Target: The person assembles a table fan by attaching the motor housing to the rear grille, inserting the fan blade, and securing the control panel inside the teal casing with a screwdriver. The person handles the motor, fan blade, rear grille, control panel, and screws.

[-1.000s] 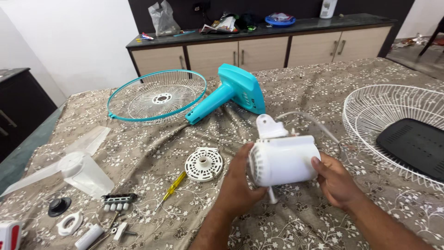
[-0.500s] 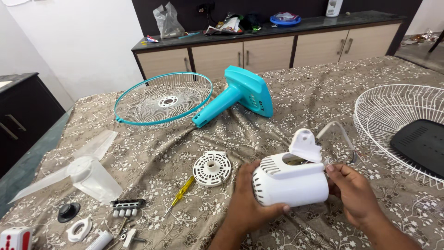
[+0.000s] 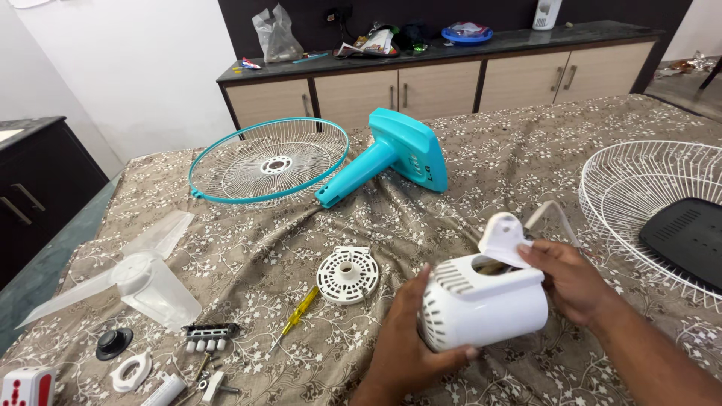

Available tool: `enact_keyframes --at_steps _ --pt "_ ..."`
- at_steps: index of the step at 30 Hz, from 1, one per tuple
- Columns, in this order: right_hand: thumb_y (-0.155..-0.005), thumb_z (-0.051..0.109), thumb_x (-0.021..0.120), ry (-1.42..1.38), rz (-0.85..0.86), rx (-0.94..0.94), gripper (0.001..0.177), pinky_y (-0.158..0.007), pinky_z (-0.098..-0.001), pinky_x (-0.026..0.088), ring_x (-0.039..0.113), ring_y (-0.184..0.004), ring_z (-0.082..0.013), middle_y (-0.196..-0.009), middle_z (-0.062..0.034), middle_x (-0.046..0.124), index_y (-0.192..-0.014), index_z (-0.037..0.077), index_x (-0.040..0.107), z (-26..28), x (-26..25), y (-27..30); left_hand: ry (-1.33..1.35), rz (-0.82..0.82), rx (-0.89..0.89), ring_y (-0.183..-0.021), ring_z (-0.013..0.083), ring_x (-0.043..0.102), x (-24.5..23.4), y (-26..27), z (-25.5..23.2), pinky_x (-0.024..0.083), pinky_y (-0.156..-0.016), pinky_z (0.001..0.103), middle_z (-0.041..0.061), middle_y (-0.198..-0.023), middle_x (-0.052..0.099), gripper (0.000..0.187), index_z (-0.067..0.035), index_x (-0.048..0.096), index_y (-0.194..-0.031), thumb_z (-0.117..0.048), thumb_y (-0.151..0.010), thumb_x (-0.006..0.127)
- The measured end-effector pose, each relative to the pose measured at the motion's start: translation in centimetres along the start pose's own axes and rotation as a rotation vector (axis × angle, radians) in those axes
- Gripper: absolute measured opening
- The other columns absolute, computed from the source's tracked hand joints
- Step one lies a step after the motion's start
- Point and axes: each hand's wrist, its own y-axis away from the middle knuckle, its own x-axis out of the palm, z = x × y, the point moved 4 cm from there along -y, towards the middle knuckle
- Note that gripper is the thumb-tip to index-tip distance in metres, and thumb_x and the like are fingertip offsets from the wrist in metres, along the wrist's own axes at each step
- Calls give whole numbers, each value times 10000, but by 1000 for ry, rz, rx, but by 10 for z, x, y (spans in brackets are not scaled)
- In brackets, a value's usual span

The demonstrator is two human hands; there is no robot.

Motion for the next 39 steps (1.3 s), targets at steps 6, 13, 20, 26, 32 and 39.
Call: enact_keyframes --at_steps 6,13,20,26,32,39 --pt "-868 431 698 79 -15 124 549 -747 -420 625 743 -846 -282 -1005 -215 760 -1171 -28 691 18 30 -12 -108 -71 -133 -1225 361 628 -1 -6 15 423 -1136 483 204 -1357 646 1131 11 129 -1648 -734 -868 469" --pt "-974 539 605 550 -259 -110 583 -720 -437 579 733 -808 -271 -952 -194 781 -1130 -9 727 26 36 -34 -240 -164 -95 -1520 480 261 6 -12 38 234 -1222 542 325 -1631 264 916 17 159 -1617 -600 -1009 457" --pt "-972 572 576 1166 -528 -253 471 -552 -400 495 621 -559 -204 -677 -55 659 -933 131 734 20 8 -20 -280 -69 -166 -1526 480 186 4 -13 30 203 -1205 542 305 -1640 193 964 -36 134 -1611 -490 -947 665" --pt "-1094 566 439 1218 -460 -58 670 -530 -381 398 471 -471 -180 -531 -37 494 -721 57 664 -15 -25 -29 -175 -219 -361 -1417 377 415 -3 -23 24 377 -1124 510 221 -1551 377 884 -78 255 -1589 -379 -901 723" --pt "-1040 392 573 783 11 26 486 -511 -384 447 505 -473 -211 -560 -107 618 -762 18 712 -31 -23 -34 -124 -270 -707 -1014 246 700 -10 -21 26 595 -865 411 133 -1148 672 627 -76 497 -1413 -384 -901 685" --pt "-919 277 670 460 470 213 396 -600 -382 592 702 -636 -220 -846 -169 836 -1253 63 659 -18 -8 -2 95 -284 -522 -1027 256 756 -3 -21 39 613 -909 404 134 -1215 755 655 -66 445 -1499 -314 -907 578"
